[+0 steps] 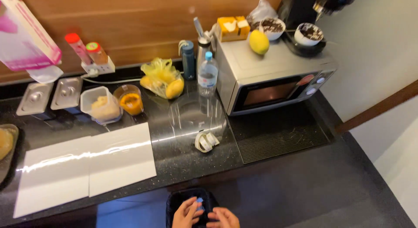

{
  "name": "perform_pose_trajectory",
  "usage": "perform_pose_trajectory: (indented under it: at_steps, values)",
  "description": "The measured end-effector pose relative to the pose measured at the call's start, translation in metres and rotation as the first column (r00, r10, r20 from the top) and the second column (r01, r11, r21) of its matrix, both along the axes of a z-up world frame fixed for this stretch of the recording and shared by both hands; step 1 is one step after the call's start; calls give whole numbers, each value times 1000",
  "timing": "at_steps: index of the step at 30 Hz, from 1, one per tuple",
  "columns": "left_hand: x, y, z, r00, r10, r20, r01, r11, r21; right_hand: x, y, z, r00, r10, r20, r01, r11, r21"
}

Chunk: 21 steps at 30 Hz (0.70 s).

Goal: The person lifts cake layers out of round baking pans, peels plastic wrap from a layer, and stacks the layers on a tray. They carry one wrapped layer to a microwave oven, place it inside, throw trash into a bin, and tie a plastic bag of fruit on the counter.

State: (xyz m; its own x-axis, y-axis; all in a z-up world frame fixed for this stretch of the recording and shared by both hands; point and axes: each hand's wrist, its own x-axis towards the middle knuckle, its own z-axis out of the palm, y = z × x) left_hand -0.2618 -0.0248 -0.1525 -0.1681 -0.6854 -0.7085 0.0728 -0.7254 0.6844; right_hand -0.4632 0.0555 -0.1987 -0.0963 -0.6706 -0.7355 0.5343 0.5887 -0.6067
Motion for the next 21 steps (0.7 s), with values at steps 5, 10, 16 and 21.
perform_pose_trajectory:
  at_steps: [5,10,16,21]
  values:
    - [-24,-42,100,989,68,-130,-99,965,-244,22,-76,149,994,-82,-73,67,980,-190]
    - [4,-69,190,989,88,-121,-131,898,-420,50,-124,239,965,-209,-160,135,915,-381]
    - [47,-81,226,979,163,-120,-193,932,-306,54,-144,274,947,-302,-107,228,869,-439]
    - [41,-83,215,952,283,-120,-304,926,-223,14,-164,288,940,-327,-99,243,843,-480]
